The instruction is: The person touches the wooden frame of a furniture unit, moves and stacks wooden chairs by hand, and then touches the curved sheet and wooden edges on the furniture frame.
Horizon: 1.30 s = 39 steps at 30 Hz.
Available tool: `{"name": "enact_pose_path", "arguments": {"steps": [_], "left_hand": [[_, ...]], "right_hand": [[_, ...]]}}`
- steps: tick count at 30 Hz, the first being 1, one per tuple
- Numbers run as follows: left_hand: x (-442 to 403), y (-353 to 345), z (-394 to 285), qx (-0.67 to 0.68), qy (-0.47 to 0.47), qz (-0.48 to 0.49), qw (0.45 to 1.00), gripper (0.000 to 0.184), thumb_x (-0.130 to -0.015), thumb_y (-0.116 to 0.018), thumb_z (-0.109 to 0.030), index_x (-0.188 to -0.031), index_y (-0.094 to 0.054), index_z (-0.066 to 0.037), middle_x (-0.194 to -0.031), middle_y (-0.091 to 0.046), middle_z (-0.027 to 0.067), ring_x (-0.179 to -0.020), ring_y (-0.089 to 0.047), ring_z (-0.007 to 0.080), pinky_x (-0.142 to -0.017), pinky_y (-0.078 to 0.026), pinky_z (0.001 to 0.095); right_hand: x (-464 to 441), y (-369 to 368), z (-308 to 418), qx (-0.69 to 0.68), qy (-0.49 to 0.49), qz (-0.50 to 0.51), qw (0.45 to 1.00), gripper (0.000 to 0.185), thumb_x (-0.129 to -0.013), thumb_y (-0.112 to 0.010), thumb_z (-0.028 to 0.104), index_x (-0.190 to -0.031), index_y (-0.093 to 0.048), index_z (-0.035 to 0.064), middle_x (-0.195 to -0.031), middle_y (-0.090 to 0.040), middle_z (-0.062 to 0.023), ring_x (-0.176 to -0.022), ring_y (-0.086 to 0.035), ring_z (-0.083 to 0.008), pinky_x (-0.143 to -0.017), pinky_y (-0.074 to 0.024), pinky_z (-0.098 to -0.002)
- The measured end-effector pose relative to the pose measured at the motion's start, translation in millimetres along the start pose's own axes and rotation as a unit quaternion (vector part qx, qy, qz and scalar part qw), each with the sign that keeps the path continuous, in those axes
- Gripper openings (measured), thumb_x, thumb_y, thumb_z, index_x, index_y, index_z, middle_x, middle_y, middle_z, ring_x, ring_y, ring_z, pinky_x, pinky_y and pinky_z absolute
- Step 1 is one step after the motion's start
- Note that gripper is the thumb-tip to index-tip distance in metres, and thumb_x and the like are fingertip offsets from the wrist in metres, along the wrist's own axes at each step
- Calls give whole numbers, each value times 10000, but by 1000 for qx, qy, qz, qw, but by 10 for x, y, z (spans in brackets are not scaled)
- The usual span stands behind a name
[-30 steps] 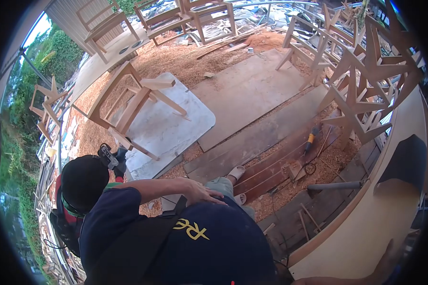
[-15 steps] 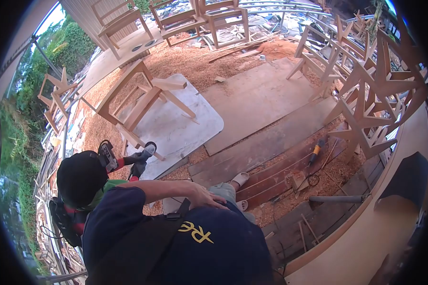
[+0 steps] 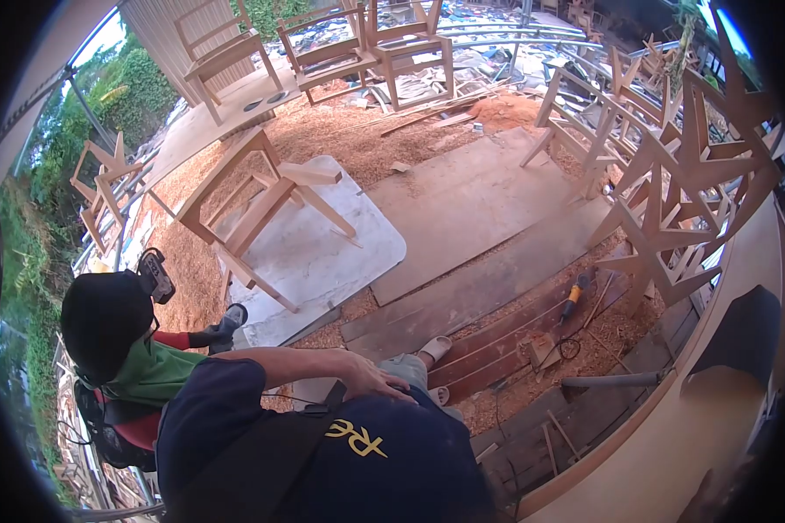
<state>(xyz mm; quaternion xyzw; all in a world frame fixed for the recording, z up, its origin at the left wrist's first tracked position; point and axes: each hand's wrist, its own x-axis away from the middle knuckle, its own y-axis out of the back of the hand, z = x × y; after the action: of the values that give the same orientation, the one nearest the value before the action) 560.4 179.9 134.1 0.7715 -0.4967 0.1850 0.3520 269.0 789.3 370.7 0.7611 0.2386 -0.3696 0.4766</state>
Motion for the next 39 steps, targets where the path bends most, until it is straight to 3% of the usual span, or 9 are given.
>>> {"name": "enact_pose_path", "arguments": {"steps": [3, 11, 13, 16, 22, 25, 34, 37, 39], "left_hand": [[9, -41, 84, 9, -8, -14, 1000, 1404, -528, -895, -58, -1565, -16, -409, -1624, -121, 110, -1470, -235, 373, -1181, -276, 468], [-85, -74, 94, -6, -11, -8, 1000, 1431, -498, -914, -104, -1569, -6, -387, -1621, -133, 147, -1465, -244, 385, -1177, -296, 471], [-151, -137, 237, -11, -29, -18, 999, 1360, -552, -894, -164, -1575, -23, -370, -1604, -183, 172, -1447, -279, 412, -1165, -301, 482], [-185, -142, 294, -32, -42, -15, 998, 1489, -448, -923, -62, -1574, 13, -336, -1623, -111, 161, -1474, -229, 370, -1167, -327, 465], [-198, -22, 234, -52, -50, -7, 997, 1430, -457, -942, -225, -1580, -56, -261, -1602, -156, 174, -1467, -238, 382, -1163, -326, 468], [-217, 44, 223, -42, -92, -11, 995, 1271, -618, -866, -237, -1587, -44, -263, -1584, -198, 218, -1443, -294, 405, -1167, -298, 444], [-273, 111, 225, -35, -81, 25, 996, 1250, -633, -851, -219, -1586, -41, -203, -1609, -156, 159, -1470, -232, 382, -1186, -287, 442], [-287, 101, 256, -42, -83, 31, 995, 1241, -638, -850, -223, -1585, -48, -202, -1623, -135, 143, -1489, -185, 356, -1202, -266, 448], [-342, 29, 337, -37, -90, 7, 995, 1377, -536, -896, -162, -1572, -3, -318, -1607, -155, 138, -1458, -264, 363, -1158, -340, 476]], "right_hand": [[26, -1, 7, 14, -30, 33, 999, 926, -589, -616, 904, -923, -757, 51, -840, -721, -199, -779, -708, -379, -696, -581, -469], [-51, 485, 215, -41, -72, 257, 963, 738, -907, -584, 570, -1394, -469, 28, -1320, -565, -264, -1194, -552, -452, -988, -440, -493], [-44, 520, 246, -34, -77, 255, 963, 721, -917, -563, 572, -1387, -476, 32, -1288, -592, -247, -1199, -554, -434, -982, -445, -486], [-8, 544, 239, -45, -78, 251, 964, 701, -919, -558, 565, -1382, -481, 45, -1280, -602, -232, -1204, -556, -418, -981, -446, -487], [15, 686, 373, -40, -95, 250, 963, 699, -903, -588, 536, -1385, -475, 42, -1288, -602, -225, -1204, -562, -408, -987, -447, -489], [-10, 675, 359, -54, -94, 250, 962, 708, -891, -604, 530, -1380, -479, 33, -1282, -601, -238, -1197, -566, -411, -984, -448, -492], [-93, 726, 377, -123, -123, 269, 947, 618, -876, -658, 466, -1273, -542, 7, -1167, -643, -252, -1124, -604, -420, -927, -468, -474], [-44, 607, 311, -140, -126, 236, 953, 579, -881, -663, 453, -1237, -570, 6, -1147, -652, -249, -1104, -615, -420, -911, -476, -464], [-54, 614, 316, -137, -130, 239, 952, 625, -877, -659, 469, -1272, -553, -3, -1177, -640, -261, -1124, -606, -421, -934, -470, -462]]}}
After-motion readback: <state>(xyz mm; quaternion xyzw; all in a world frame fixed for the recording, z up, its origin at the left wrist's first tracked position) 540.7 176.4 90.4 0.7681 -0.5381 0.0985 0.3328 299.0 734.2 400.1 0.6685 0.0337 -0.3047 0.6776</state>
